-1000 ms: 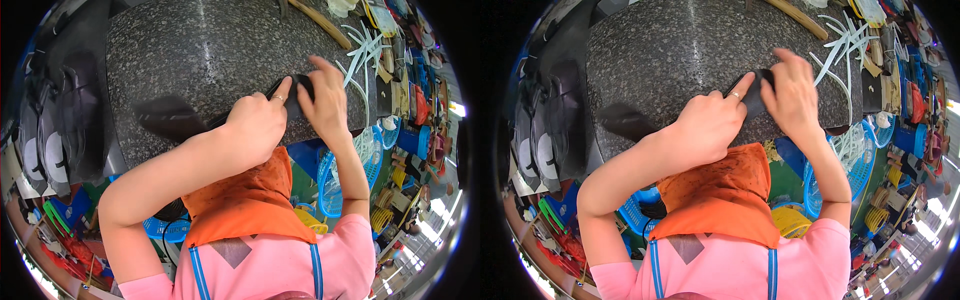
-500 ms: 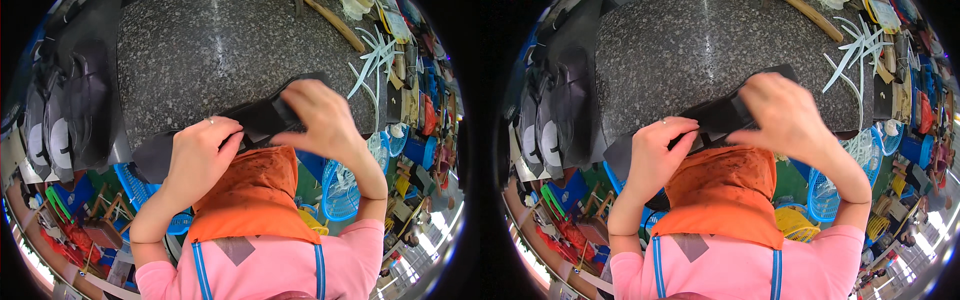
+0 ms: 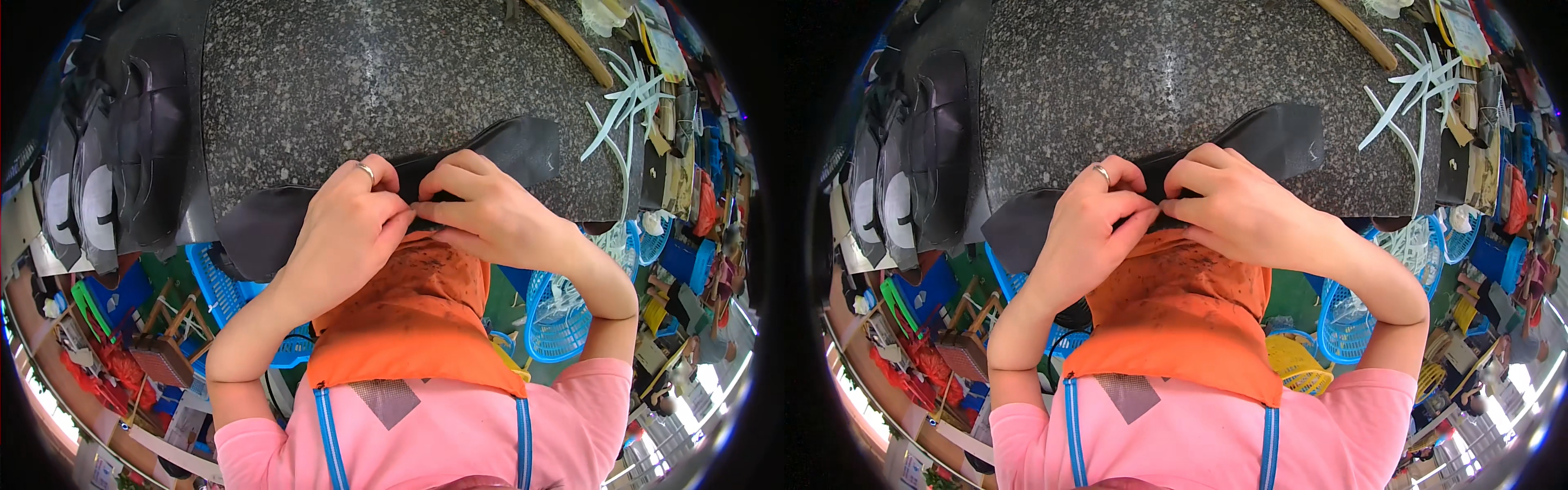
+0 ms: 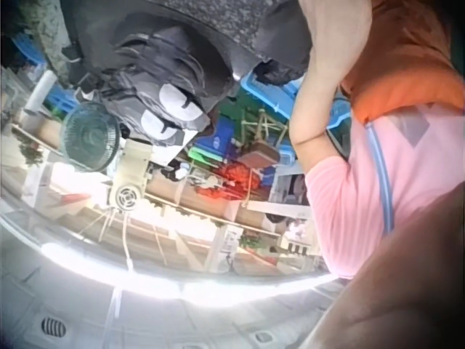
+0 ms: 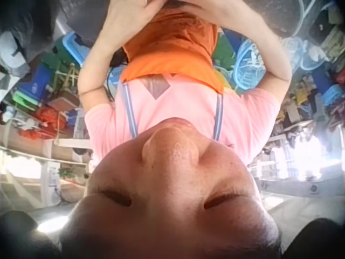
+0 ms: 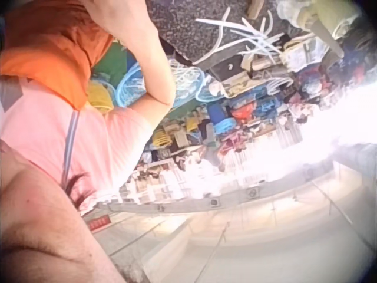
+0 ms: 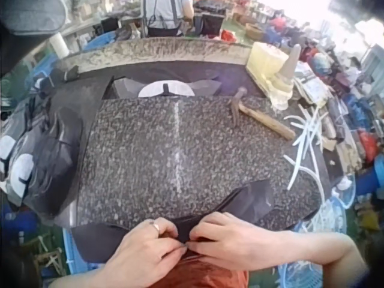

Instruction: The person applies adhesive strips to the edges of black fabric shoe components, folds the edges over to secure them, and occasionally uses a hammer to press the seams flat on a work bench.

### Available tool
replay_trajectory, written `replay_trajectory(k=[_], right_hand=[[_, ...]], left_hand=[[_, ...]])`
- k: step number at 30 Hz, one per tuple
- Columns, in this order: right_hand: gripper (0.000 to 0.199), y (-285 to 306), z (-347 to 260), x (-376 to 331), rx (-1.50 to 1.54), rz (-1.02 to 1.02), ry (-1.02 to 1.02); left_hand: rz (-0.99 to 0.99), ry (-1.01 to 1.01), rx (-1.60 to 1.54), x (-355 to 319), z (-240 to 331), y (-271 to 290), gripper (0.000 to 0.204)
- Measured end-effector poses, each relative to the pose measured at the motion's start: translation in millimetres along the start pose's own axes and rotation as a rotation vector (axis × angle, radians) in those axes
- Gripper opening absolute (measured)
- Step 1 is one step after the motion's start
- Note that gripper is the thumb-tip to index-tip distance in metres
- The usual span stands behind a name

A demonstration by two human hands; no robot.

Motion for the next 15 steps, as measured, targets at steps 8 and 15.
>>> replay_trajectory(k=[8, 15], right_hand=[[0.018, 0, 14, 0, 0.102, -0.039, 0.033], [0.016, 46, 0, 23, 0.340, 0.246, -0.061]], left_hand=[[-0.066, -0.331, 0.486, -28, 28, -14, 0.024], [0.651, -0.333, 0.024, -48, 57, 102, 0.082]])
Point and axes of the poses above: each hand's wrist, its own x-axis towards the middle knuckle, its own y-axis out of the back of the hand, z = x × y, the point moved 10 cm from there along x, towards the middle knuckle, and after that the axes turned 9 degrees about -x, right-handed, at the moved point
